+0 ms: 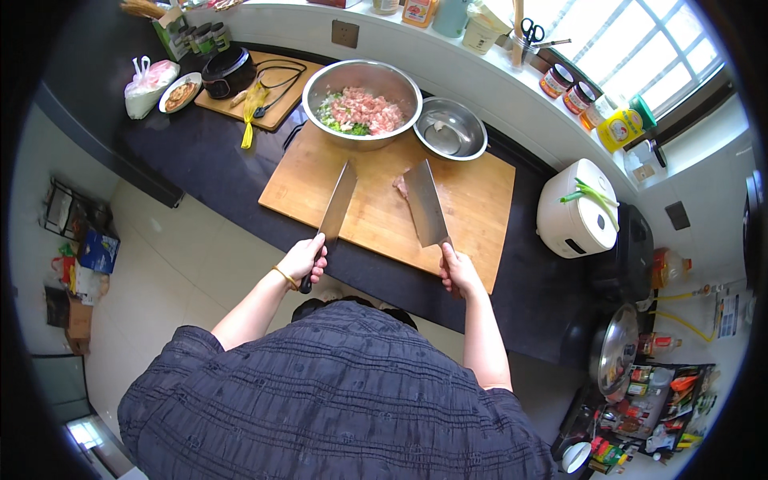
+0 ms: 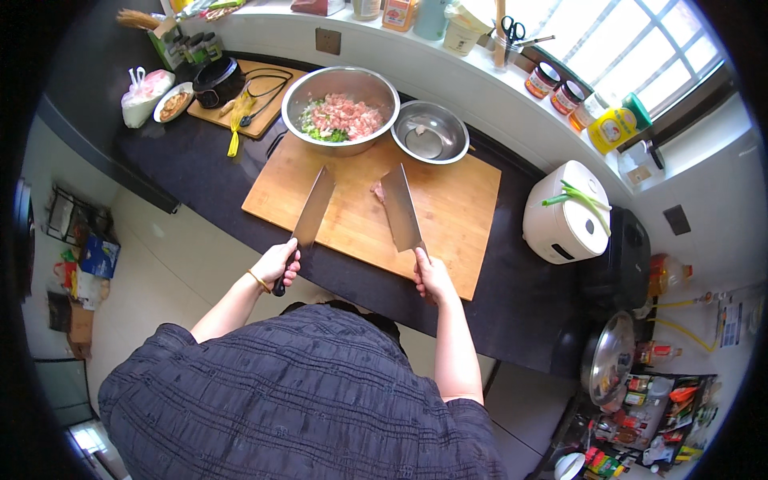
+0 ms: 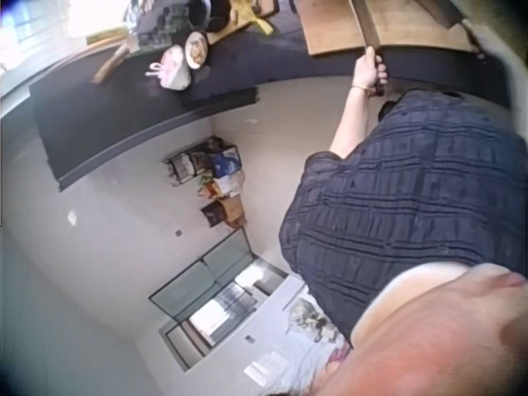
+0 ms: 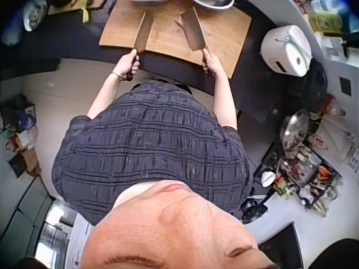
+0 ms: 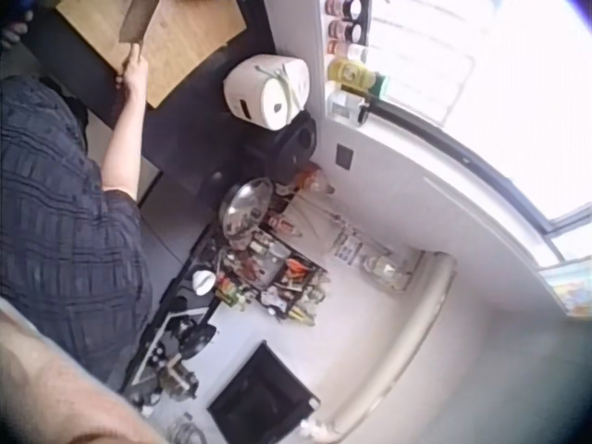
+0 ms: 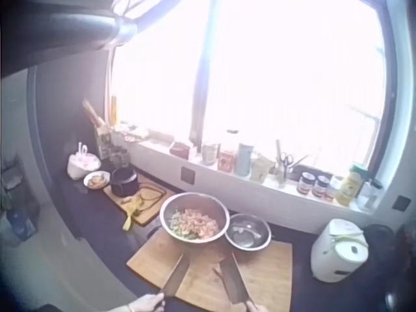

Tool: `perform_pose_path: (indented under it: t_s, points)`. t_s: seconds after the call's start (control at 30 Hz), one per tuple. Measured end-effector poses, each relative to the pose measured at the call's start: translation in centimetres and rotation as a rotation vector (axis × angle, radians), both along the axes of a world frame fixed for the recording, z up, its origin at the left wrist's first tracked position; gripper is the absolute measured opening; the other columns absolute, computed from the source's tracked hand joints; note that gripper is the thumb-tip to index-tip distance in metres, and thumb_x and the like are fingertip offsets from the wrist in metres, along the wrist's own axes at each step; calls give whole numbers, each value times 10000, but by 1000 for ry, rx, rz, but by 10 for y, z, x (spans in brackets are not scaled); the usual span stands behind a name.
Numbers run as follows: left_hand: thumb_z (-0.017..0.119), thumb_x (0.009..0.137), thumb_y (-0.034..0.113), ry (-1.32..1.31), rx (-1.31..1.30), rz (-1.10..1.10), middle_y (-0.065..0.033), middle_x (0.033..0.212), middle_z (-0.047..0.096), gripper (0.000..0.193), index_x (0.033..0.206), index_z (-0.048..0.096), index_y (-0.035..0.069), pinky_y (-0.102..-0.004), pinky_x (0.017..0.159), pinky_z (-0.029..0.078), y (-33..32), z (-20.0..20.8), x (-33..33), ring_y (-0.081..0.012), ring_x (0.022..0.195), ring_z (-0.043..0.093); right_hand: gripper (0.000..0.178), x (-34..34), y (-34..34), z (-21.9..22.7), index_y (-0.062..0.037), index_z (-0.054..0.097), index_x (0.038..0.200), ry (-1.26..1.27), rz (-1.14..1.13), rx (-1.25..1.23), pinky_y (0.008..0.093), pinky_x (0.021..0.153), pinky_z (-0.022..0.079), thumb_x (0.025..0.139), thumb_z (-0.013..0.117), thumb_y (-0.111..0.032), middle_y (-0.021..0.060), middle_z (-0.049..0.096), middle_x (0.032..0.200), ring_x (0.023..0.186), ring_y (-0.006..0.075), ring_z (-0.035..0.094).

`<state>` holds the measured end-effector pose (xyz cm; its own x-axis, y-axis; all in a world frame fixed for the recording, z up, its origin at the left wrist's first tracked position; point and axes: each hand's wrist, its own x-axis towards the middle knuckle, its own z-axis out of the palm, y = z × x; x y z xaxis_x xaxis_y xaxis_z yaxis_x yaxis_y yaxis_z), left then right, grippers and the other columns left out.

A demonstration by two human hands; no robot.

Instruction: The person uses two knives to chop raw meat on a wooden cutting board. The chopped meat is gathered and transferred into a metal bowl containing other ingredients. The person continues chopping the remaining meat on the board.

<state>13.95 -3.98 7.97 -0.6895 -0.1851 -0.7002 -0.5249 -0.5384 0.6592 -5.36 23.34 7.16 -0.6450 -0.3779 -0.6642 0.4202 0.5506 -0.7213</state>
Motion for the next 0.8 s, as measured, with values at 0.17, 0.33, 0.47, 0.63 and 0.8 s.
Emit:
perform_pose_path:
  t_s: [0.17,0.33,0.47,0.63,0.8]
  points:
    - [408,885,411,21,-174,-87,24,541,398,347,730,421,100,-207,346,315,11,7,-10,-54,396,350,439,2,33,-8,-97,445,800,-475,-204,-417,212,318,260,856,390,-529,-10,378,513,356,66,287]
    - [410,884,403,63,-325,-194,21,530,394,347,722,424,97,-208,344,315,16,17,-53,-61,392,360,437,14,56,-16,-108,452,834,-706,-264,-701,181,310,230,861,355,-534,-21,346,515,352,49,253]
    - [405,886,394,92,-523,-306,19,523,391,344,707,426,101,-218,332,316,6,5,-91,-69,375,370,416,26,67,6,-113,426,810,-509,-293,-600,195,315,241,866,365,-521,-14,339,503,346,64,262]
    - [427,866,431,53,-653,-515,4,531,398,396,702,425,70,-254,329,330,-12,-7,-124,-93,364,376,411,48,76,22,-109,405,788,-366,-391,-525,211,320,251,870,370,-511,0,356,504,346,74,282]
    - [416,865,450,66,-798,-751,-26,534,432,433,665,413,66,-265,352,362,-14,1,-124,-121,376,418,419,79,80,18,-119,406,783,-311,-477,-418,218,328,247,857,382,-530,-1,365,503,351,77,281]
